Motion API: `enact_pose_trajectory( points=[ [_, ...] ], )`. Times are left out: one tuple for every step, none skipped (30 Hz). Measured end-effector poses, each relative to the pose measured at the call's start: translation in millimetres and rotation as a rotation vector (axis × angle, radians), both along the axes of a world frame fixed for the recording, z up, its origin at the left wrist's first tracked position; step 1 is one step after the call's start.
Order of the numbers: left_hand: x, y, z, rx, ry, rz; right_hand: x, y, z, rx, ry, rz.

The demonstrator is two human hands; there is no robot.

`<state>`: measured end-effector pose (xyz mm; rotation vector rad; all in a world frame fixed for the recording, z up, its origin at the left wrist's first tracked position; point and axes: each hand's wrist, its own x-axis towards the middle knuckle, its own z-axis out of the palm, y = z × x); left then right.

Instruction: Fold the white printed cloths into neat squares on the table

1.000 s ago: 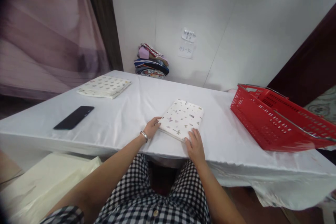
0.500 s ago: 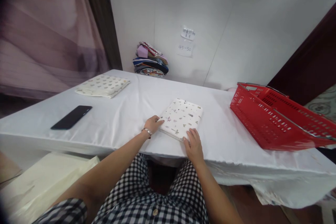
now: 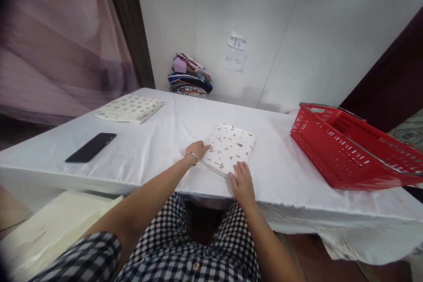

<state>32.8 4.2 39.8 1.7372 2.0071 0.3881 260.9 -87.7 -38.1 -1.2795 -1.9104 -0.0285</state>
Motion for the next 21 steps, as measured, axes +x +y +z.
enact_pose_trajectory(
  points=[
    [0, 0, -3.1, 0.015, 0.017, -0.009, 0, 0, -0.1, 0.003, -0.002, 0.002],
    [0, 0, -5.5, 0.023, 0.029, -0.019, 0, 0, -0.1, 0.006, -0.004, 0.002],
    [-2, 0, -6.9, 0.021, 0.034, -0.029, 0, 0, -0.1, 0.007, -0.006, 0.001],
    [-3, 1, -7.0, 0.008, 0.034, -0.037, 0, 0, 0.0, 0.005, -0.009, -0.001],
    [-5, 2, -5.7, -0.010, 0.031, -0.043, -1, 0, 0.0, 0.004, -0.011, -0.003],
    [-5, 4, -3.3, -0.034, 0.024, -0.045, -1, 0, 0.1, 0.003, -0.013, -0.004],
    [-5, 6, 0.0, -0.058, 0.015, -0.043, -1, 0, 0.3, 0.002, -0.015, -0.004],
    [-4, 9, 3.8, -0.084, 0.005, -0.035, -1, 0, 0.5, 0.003, -0.015, -0.003],
    [-1, 13, 7.5, -0.105, -0.005, -0.025, -1, 0, 0.7, 0.004, -0.015, -0.001],
    [2, 17, 10.7, -0.115, -0.012, -0.014, -1, 0, 1.0, 0.004, -0.014, 0.000],
    [6, 20, 13.0, -0.115, -0.013, -0.004, -1, -1, 1.4, 0.003, -0.013, 0.000],
    [10, 24, 14.1, -0.104, 0.000, 0.003, -1, -1, 1.8, 0.000, -0.013, 0.000],
    [14, 27, 13.9, -0.084, 0.020, 0.006, -1, -1, 2.2, -0.005, -0.014, -0.002],
    [18, 29, 12.6, -0.062, 0.042, 0.006, -1, -1, 2.6, -0.010, -0.016, -0.004],
    [21, 31, 10.3, -0.044, 0.060, 0.004, -2, -1, 2.8, -0.013, -0.017, -0.006],
    [22, 33, 7.4, -0.034, 0.073, 0.001, -2, -2, 3.0, -0.014, -0.016, -0.007],
    [23, 33, 4.4, -0.029, 0.081, -0.003, -2, -1, 3.0, -0.012, -0.016, -0.007],
    [23, 34, 1.6, -0.028, 0.085, -0.006, -2, -1, 2.9, -0.009, -0.015, -0.006],
    [22, 34, -0.7, -0.033, 0.085, -0.009, -2, -1, 2.8, -0.004, -0.016, -0.003],
    [20, 34, -2.0, -0.041, 0.086, -0.013, -2, -1, 2.7, 0.001, -0.017, 0.000],
    [18, 34, -2.4, -0.051, 0.087, -0.017, -2, -1, 2.6, 0.005, -0.019, 0.002]
  ],
)
